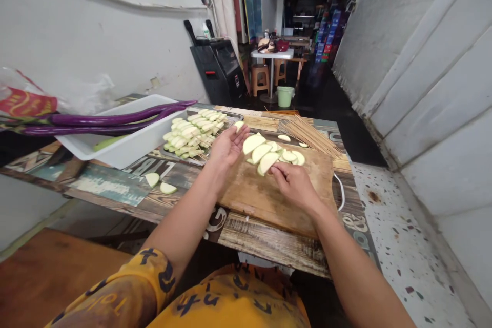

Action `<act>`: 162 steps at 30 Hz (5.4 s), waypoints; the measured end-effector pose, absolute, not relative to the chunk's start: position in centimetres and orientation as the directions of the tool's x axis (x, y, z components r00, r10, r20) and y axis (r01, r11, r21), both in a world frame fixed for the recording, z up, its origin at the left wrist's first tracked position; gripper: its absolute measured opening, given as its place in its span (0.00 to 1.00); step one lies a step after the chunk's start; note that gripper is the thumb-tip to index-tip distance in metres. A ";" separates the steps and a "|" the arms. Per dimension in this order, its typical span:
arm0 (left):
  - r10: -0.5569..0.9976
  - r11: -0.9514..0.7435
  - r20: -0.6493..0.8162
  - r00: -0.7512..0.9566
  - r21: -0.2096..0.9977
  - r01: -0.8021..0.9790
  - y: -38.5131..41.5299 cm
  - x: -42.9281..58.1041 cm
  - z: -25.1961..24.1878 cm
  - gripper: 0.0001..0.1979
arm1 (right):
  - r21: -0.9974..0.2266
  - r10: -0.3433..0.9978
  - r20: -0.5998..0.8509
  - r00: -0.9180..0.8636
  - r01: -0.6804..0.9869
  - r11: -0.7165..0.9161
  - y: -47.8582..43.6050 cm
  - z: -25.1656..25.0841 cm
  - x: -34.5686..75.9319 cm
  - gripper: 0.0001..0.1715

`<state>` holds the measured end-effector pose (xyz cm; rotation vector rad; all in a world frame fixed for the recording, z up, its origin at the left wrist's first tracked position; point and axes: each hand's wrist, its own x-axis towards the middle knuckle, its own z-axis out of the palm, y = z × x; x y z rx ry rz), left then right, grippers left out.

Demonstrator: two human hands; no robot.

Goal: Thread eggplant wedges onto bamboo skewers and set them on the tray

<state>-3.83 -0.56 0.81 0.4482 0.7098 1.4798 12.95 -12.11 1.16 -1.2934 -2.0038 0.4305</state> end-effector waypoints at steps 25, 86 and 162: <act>0.947 0.288 -0.268 0.177 0.470 -0.834 0.1 -3.5 0.5 0.07 | -0.628 0.900 0.408 -0.156 0.667 0.401 -11.7 0.5 13.0 0.16; 0.979 0.180 -0.183 0.085 0.602 -0.778 -1.0 -3.4 0.9 0.08 | -0.671 0.908 0.401 -0.124 0.635 0.383 -11.7 0.9 13.7 0.14; 0.972 0.087 -0.220 -0.079 0.654 -0.751 -0.7 -4.0 0.9 0.04 | -0.637 0.911 0.324 -0.255 0.653 0.410 -11.9 0.7 13.5 0.15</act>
